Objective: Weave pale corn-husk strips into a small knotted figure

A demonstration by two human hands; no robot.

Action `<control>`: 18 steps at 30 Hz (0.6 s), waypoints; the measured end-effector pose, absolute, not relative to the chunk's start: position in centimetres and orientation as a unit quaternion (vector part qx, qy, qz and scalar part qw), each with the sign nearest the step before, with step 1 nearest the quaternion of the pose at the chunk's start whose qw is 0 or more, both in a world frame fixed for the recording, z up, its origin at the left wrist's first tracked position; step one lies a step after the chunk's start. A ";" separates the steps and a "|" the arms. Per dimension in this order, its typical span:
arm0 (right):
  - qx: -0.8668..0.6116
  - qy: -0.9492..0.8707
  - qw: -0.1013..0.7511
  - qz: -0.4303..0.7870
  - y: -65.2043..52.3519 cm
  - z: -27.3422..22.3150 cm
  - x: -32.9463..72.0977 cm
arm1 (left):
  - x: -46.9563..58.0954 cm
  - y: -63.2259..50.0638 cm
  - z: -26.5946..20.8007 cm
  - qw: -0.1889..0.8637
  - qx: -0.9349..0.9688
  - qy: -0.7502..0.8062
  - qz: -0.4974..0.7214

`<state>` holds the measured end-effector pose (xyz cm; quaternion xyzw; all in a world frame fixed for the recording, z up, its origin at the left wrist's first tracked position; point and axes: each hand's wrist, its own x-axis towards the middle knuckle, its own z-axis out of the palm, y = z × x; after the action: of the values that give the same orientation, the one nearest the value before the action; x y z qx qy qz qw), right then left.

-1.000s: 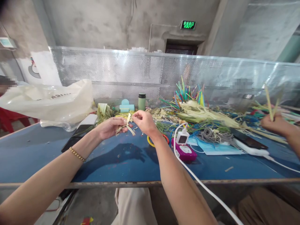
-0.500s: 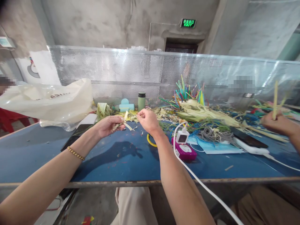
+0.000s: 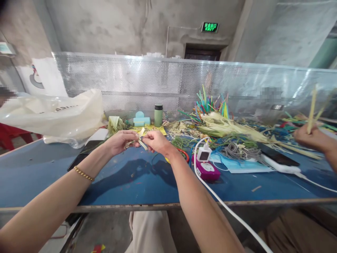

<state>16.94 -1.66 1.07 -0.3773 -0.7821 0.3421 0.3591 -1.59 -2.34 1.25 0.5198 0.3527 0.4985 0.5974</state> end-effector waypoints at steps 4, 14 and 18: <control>-0.378 -0.838 0.378 0.111 -1.4 1.2 17.0 | -1.4 -2.1 0.8 0.541 0.540 0.372 0.526; -0.331 -0.875 0.291 -0.198 -2.6 1.3 16.2 | -1.1 -1.6 -0.3 0.400 0.647 0.415 0.499; -0.304 -0.876 0.312 -0.206 -2.1 1.5 16.4 | -1.2 -1.9 -0.2 0.380 0.702 0.424 0.428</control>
<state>16.44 -2.10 1.52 -0.3041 -0.8760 -0.2063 0.3124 -1.20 -1.94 -0.22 0.7016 0.4242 0.4279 0.3804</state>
